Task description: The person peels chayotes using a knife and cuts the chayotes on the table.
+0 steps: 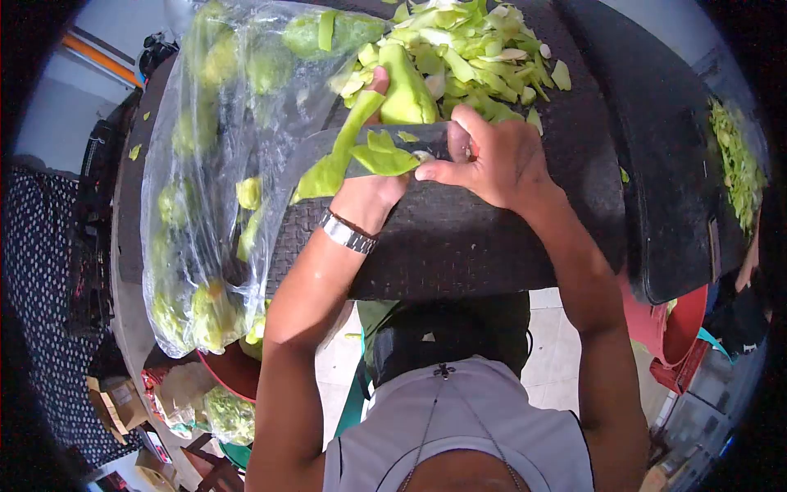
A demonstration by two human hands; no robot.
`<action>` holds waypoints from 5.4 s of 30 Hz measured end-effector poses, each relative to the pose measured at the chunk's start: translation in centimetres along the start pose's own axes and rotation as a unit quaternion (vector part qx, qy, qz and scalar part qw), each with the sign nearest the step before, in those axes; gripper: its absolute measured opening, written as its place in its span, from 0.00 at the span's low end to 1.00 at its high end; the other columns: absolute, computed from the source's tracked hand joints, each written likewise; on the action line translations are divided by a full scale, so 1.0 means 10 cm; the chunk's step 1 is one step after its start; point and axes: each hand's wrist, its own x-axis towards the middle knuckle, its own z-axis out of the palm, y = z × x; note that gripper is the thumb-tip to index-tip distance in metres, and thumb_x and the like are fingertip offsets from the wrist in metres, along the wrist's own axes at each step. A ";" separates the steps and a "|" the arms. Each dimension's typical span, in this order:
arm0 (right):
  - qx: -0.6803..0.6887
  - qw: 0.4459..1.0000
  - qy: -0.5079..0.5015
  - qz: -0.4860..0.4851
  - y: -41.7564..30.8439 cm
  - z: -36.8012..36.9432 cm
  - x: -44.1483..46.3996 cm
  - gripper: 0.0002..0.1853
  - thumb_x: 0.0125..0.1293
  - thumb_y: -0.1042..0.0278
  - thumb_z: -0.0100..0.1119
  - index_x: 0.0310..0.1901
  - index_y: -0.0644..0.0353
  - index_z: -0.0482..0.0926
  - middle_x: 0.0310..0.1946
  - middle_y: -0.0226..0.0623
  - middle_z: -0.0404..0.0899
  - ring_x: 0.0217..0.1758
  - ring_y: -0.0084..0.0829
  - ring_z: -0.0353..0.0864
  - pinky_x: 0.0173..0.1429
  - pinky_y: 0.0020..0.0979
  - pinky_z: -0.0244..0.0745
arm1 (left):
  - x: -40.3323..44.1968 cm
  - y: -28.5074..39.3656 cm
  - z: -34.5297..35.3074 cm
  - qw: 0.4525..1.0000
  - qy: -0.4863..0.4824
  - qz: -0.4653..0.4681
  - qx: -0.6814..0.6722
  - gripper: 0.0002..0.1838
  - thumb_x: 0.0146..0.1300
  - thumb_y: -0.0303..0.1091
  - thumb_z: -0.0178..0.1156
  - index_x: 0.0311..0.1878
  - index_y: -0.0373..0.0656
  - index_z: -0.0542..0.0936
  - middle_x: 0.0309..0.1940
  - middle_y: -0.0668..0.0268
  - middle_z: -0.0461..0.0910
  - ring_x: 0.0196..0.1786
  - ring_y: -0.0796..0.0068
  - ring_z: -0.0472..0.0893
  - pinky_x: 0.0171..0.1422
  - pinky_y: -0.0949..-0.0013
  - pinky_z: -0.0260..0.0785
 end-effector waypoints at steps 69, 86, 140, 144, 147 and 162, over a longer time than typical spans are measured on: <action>0.049 0.998 -0.019 0.033 -0.13 -0.06 -0.04 0.27 0.58 0.42 0.76 0.36 0.59 0.75 0.22 0.32 0.81 0.23 0.34 0.83 0.30 0.36 0.76 | -0.04 0.12 0.11 0.997 0.021 -0.046 -0.053 0.27 0.77 0.59 0.53 0.60 0.44 0.80 0.51 0.60 0.86 0.52 0.63 0.86 0.62 0.56 0.79; -0.002 1.000 -0.021 -0.016 0.02 -0.07 -0.02 0.29 0.51 0.42 0.81 0.33 0.57 0.74 0.20 0.29 0.80 0.25 0.34 0.85 0.31 0.36 0.77 | -0.07 0.14 0.12 1.000 -0.010 0.014 -0.004 0.27 0.77 0.60 0.53 0.56 0.43 0.78 0.45 0.60 0.84 0.45 0.64 0.86 0.50 0.59 0.81; 0.075 0.992 -0.055 0.080 0.35 -0.33 0.02 0.34 0.60 0.26 0.66 0.33 0.58 0.78 0.22 0.38 0.81 0.26 0.40 0.84 0.36 0.41 0.78 | -0.24 0.14 0.15 0.982 -0.076 -0.093 0.147 0.27 0.55 0.18 0.70 0.60 0.33 0.78 0.51 0.58 0.85 0.50 0.65 0.87 0.55 0.63 0.81; 0.002 0.990 0.044 0.134 0.72 -0.34 0.06 0.37 0.61 0.23 0.64 0.37 0.59 0.80 0.23 0.39 0.81 0.28 0.44 0.84 0.38 0.43 0.77 | -0.20 0.16 0.18 0.978 -0.141 -0.082 0.127 0.36 0.51 0.20 0.70 0.67 0.34 0.72 0.54 0.56 0.83 0.54 0.63 0.85 0.57 0.62 0.79; 0.057 0.976 0.085 0.194 0.96 -0.42 0.07 0.38 0.61 0.22 0.62 0.39 0.60 0.81 0.24 0.41 0.81 0.28 0.45 0.84 0.38 0.44 0.77 | -0.27 0.22 0.33 0.976 -0.166 -0.085 0.111 0.41 0.49 0.20 0.69 0.70 0.34 0.68 0.55 0.55 0.82 0.56 0.62 0.83 0.59 0.62 0.79; 0.038 0.989 0.017 0.141 0.62 -0.42 0.06 0.30 0.63 0.32 0.65 0.37 0.59 0.79 0.22 0.38 0.78 0.26 0.36 0.80 0.35 0.38 0.73 | -0.22 0.11 0.22 0.981 -0.114 -0.084 0.136 0.42 0.50 0.15 0.71 0.71 0.35 0.67 0.54 0.58 0.80 0.56 0.63 0.83 0.60 0.60 0.80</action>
